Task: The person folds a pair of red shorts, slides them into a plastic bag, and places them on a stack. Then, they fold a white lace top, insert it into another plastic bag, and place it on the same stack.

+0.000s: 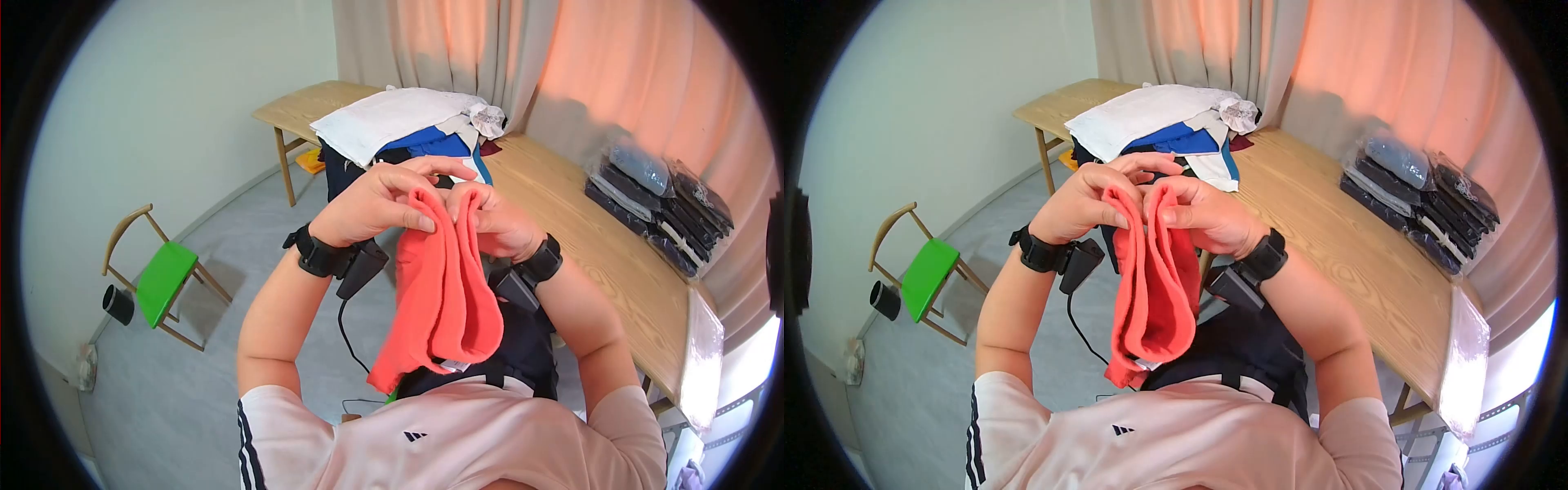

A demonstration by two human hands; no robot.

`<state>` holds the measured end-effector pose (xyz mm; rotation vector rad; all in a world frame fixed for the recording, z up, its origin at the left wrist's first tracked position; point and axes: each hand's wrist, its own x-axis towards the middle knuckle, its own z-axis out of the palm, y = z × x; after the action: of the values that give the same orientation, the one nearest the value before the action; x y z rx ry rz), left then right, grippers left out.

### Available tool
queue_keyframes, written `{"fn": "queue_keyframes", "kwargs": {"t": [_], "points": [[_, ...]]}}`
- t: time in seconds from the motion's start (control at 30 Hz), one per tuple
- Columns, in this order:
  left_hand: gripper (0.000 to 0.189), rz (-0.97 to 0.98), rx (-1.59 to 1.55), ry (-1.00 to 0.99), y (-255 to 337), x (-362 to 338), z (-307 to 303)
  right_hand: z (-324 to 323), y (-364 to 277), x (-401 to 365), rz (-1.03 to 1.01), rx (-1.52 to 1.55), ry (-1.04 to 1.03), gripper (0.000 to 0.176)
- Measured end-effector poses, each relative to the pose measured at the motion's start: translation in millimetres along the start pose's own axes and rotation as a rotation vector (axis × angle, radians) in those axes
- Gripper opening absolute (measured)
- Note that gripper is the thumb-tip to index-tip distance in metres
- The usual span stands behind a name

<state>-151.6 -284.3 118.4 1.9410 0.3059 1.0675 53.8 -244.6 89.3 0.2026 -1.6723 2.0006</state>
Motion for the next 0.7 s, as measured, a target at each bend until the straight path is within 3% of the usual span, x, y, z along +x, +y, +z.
{"fn": "queue_keyframes", "kwargs": {"t": [0.1,0.27,0.3,0.33,0.5,0.63,0.7], "points": [[0.012,-0.008,0.009,-0.029,-1,-1,2,0,-3,0,0.041,-0.064,-0.081,0.021],[0.019,-0.026,0.028,-0.11,-8,-10,-4,-6,2,-6,0.144,-0.1,0.055,0.028],[0.029,-0.053,0.126,0.037,-5,-13,-2,-9,4,-8,0.142,-0.099,0.057,0.028],[0.038,-0.078,0.223,0.185,-2,-17,-1,-13,6,-9,0.12,-0.072,0.139,0.028],[0.051,-0.137,0.286,0.217,15,-47,1,-16,10,-15,0.021,-0.047,0.45,0.026],[0.065,-0.303,0.361,0.236,14,-54,18,-13,22,-15,-0.028,-0.102,0.603,0.024],[0.071,-0.357,0.755,0.156,13,-51,26,-10,27,-15,-0.034,-0.15,0.613,0.023]]}}
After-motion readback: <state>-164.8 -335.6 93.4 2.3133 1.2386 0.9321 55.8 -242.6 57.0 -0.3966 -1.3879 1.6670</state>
